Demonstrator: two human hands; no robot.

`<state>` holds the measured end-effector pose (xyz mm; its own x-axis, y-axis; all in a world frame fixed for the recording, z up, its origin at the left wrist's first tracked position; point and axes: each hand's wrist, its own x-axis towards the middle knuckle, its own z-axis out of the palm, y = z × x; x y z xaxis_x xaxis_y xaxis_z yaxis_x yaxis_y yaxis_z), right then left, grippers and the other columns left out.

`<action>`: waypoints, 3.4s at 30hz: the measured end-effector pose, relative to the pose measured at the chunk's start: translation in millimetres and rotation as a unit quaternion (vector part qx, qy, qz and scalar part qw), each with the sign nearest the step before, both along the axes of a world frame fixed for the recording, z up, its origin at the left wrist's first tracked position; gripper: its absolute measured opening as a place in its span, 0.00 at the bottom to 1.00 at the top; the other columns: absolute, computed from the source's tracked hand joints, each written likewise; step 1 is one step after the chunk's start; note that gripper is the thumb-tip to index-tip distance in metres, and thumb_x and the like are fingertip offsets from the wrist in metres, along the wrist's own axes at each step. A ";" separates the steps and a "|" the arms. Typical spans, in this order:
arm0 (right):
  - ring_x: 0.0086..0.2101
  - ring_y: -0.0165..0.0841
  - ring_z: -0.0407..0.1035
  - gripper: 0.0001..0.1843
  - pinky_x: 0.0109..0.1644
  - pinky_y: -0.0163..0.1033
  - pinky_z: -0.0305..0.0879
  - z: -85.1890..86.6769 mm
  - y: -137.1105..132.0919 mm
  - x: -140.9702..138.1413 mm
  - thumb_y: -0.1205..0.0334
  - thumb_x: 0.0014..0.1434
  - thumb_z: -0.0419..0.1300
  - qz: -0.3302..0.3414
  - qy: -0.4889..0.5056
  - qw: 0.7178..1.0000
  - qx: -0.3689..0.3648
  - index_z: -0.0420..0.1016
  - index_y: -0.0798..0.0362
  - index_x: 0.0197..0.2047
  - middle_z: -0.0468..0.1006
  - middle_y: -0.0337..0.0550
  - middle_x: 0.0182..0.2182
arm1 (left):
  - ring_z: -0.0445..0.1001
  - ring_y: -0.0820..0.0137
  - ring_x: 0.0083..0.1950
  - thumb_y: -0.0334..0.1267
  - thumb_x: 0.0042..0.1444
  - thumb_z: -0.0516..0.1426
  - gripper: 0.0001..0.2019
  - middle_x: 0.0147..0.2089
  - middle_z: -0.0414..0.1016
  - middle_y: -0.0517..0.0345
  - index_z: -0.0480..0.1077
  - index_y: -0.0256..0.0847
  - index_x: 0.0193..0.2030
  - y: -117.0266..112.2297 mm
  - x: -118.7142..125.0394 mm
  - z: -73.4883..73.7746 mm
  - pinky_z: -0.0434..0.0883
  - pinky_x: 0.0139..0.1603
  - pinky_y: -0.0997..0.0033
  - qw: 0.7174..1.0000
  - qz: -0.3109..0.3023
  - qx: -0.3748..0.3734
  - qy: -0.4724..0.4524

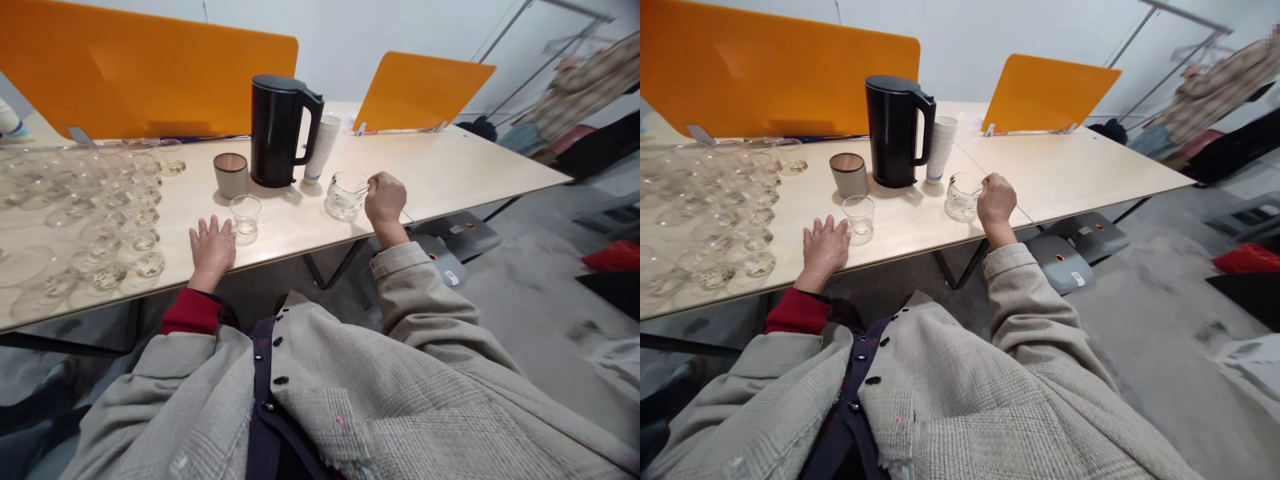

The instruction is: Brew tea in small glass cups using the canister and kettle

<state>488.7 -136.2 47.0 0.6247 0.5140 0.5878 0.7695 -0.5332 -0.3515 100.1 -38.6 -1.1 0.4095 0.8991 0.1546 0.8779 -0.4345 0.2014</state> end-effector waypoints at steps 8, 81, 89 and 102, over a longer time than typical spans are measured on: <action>0.52 0.51 0.71 0.23 0.55 0.57 0.70 3.5 -28.8 -15.6 0.47 0.72 0.54 -0.021 -0.057 0.997 0.045 0.75 0.53 0.59 0.79 0.59 0.50 | 0.48 0.40 0.84 0.44 0.75 0.42 0.29 0.83 0.54 0.41 0.65 0.43 0.77 -0.1 -0.6 -4.4 0.46 0.80 0.29 1.000 0.000 0.001 0.001; 0.45 0.42 0.75 0.32 0.48 0.49 0.75 -36.6 121.6 -260.6 0.41 0.48 0.74 0.510 0.333 0.791 0.060 0.73 0.49 0.50 0.82 0.46 0.47 | 0.81 0.61 0.62 0.43 0.71 0.58 0.23 0.67 0.78 0.42 0.69 0.44 0.71 -97.8 -75.1 -36.3 0.80 0.63 0.58 0.877 -0.048 0.028 -0.478; 0.41 0.40 0.73 0.30 0.54 0.49 0.71 -26.3 223.9 -296.0 0.51 0.47 0.75 0.418 0.313 0.852 0.032 0.69 0.51 0.48 0.77 0.41 0.39 | 0.84 0.62 0.56 0.38 0.70 0.58 0.20 0.58 0.84 0.44 0.73 0.41 0.67 -110.4 -92.3 -50.9 0.84 0.56 0.61 0.887 -0.118 0.016 -0.445; 0.58 0.47 0.74 0.29 0.62 0.47 0.72 -46.6 298.8 -325.9 0.55 0.55 0.70 0.331 0.343 0.879 -0.015 0.69 0.50 0.58 0.78 0.54 0.58 | 0.85 0.64 0.55 0.35 0.69 0.58 0.21 0.57 0.85 0.46 0.73 0.41 0.67 -99.8 -116.6 -64.0 0.82 0.59 0.64 0.888 -0.133 -0.011 -0.440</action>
<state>162.8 162.6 0.4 0.3858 0.9068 0.1698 0.5276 -0.0659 -0.8469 -16.6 -138.5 -65.1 0.3370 0.7949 0.5045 0.2424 -0.5910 0.7694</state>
